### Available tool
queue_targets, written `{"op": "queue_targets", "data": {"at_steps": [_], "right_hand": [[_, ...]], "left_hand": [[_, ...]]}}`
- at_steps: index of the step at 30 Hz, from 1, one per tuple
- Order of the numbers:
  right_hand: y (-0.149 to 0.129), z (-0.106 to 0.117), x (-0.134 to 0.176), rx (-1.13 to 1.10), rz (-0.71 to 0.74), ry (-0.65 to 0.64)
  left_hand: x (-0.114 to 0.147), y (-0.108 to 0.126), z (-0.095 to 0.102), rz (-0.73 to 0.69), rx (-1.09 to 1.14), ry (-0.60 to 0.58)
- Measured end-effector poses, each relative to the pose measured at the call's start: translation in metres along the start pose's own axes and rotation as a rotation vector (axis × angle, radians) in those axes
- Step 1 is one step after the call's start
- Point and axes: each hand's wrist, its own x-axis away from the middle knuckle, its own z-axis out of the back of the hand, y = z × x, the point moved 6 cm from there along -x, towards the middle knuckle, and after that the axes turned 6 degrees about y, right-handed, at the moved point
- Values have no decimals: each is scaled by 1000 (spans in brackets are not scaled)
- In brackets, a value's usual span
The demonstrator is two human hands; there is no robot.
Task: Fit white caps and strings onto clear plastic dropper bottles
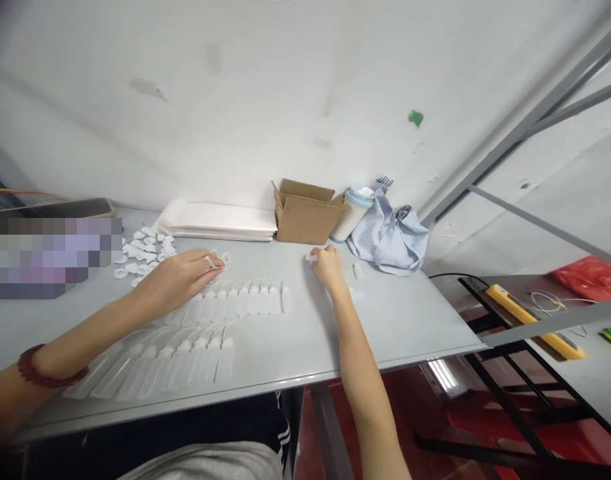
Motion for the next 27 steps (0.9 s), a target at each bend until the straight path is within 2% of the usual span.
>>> {"op": "queue_targets", "data": {"at_steps": [3, 5, 8, 12, 19, 23, 27], "right_hand": [[-28, 2, 4, -87, 104, 58], [-55, 3, 13, -264, 246, 88], [-97, 6, 37, -571, 488, 100], [-133, 5, 64, -695, 637, 50], [-142, 4, 74, -748, 671, 86], [-141, 1, 75, -713, 664, 136], [-141, 6, 77, -762, 613, 147]], "left_hand": [[-2, 4, 12, 59, 138, 104], [-3, 4, 18, 152, 275, 134], [-4, 1, 18, 345, 479, 127], [-1, -1, 13, 515, 671, 116], [-2, 8, 9, 468, 652, 29], [-2, 11, 12, 428, 591, 77], [-1, 14, 15, 313, 492, 130]]}}
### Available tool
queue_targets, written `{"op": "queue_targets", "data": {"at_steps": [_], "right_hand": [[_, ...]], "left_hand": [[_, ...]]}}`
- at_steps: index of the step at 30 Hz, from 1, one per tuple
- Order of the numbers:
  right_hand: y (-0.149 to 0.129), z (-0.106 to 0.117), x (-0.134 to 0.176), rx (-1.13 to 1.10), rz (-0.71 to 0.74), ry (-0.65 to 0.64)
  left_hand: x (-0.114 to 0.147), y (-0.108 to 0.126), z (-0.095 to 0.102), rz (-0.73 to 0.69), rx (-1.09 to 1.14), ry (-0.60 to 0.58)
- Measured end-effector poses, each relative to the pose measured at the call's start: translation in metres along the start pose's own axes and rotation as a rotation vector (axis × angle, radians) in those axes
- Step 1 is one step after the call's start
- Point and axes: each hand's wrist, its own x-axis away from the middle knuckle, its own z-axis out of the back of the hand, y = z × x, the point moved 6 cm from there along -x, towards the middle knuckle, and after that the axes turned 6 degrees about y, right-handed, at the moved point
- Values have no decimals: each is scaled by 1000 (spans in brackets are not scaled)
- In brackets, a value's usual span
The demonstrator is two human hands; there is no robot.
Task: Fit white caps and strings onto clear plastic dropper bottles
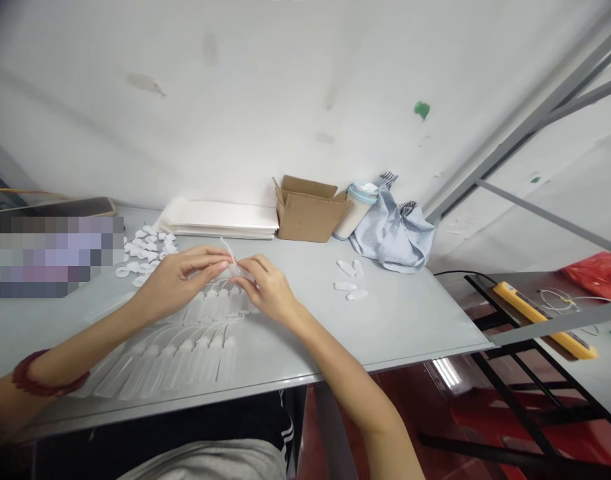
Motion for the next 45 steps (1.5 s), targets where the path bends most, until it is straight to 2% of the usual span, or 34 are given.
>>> {"op": "queue_targets", "data": {"at_steps": [3, 7, 10, 13, 16, 19, 30, 33, 37, 39, 42, 45], "right_hand": [[-1, 3, 0, -117, -116, 39], [2, -1, 1, -334, -291, 42], [3, -3, 3, -358, -318, 50], [5, -2, 4, -302, -311, 73], [11, -4, 5, -364, -371, 81], [18, -7, 5, -460, -446, 95], [20, -7, 1, -706, -620, 119], [17, -7, 1, -755, -631, 86], [15, -9, 2, -829, -655, 37], [13, -9, 1, -890, -663, -1], [7, -10, 0, -1006, -654, -81], [4, -12, 0, -1095, -651, -159]], "left_hand": [[2, 5, 1, -79, -9, 25], [2, 11, 3, -110, 52, 43], [3, 11, 2, -118, 30, 53], [7, 15, -1, -272, -131, 76], [15, 20, -13, -503, -414, -48], [22, 20, -21, -600, -578, -167], [23, 29, -14, -696, -468, -118], [20, 27, -11, -669, -367, -98], [16, 25, -1, -610, -291, 45], [16, 25, 0, -595, -294, 60], [18, 28, -4, -632, -307, 14], [21, 34, -5, -719, -326, 54]]}}
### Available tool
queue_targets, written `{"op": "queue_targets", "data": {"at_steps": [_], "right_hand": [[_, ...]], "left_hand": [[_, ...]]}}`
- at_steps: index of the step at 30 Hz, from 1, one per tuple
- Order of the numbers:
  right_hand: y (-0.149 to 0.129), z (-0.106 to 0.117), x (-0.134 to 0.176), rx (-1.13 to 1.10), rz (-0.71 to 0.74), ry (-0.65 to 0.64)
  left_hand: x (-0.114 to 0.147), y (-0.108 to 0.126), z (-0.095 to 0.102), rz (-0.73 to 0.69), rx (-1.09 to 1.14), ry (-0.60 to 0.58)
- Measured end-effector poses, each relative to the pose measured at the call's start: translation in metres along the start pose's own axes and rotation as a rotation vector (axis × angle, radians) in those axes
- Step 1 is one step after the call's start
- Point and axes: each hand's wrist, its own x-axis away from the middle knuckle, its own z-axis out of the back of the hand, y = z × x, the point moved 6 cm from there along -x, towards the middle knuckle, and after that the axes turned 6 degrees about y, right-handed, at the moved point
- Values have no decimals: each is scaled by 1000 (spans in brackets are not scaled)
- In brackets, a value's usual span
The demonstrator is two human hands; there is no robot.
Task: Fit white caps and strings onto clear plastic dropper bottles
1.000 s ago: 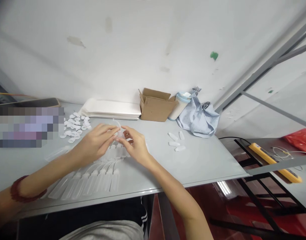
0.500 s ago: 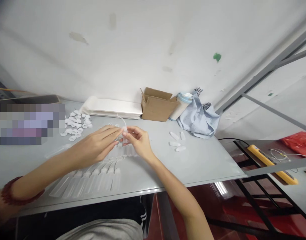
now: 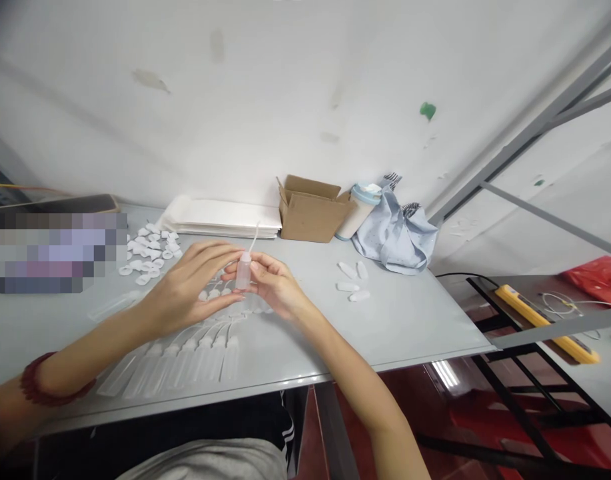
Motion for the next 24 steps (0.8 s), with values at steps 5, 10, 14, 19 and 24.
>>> {"op": "queue_targets", "data": {"at_steps": [5, 10, 14, 19, 24], "right_hand": [[8, 0, 1, 32, -67, -61], [1, 0, 2, 333, 140, 67], [-1, -1, 3, 384, 177, 135], [-2, -5, 4, 213, 40, -31], [-7, 0, 6, 234, -85, -167]], "left_hand": [[-1, 8, 3, -105, -89, 32], [0, 11, 0, -176, -191, -34], [2, 10, -5, -184, -224, -114], [0, 3, -1, -84, -54, -67], [0, 8, -1, -53, 42, -101]]}}
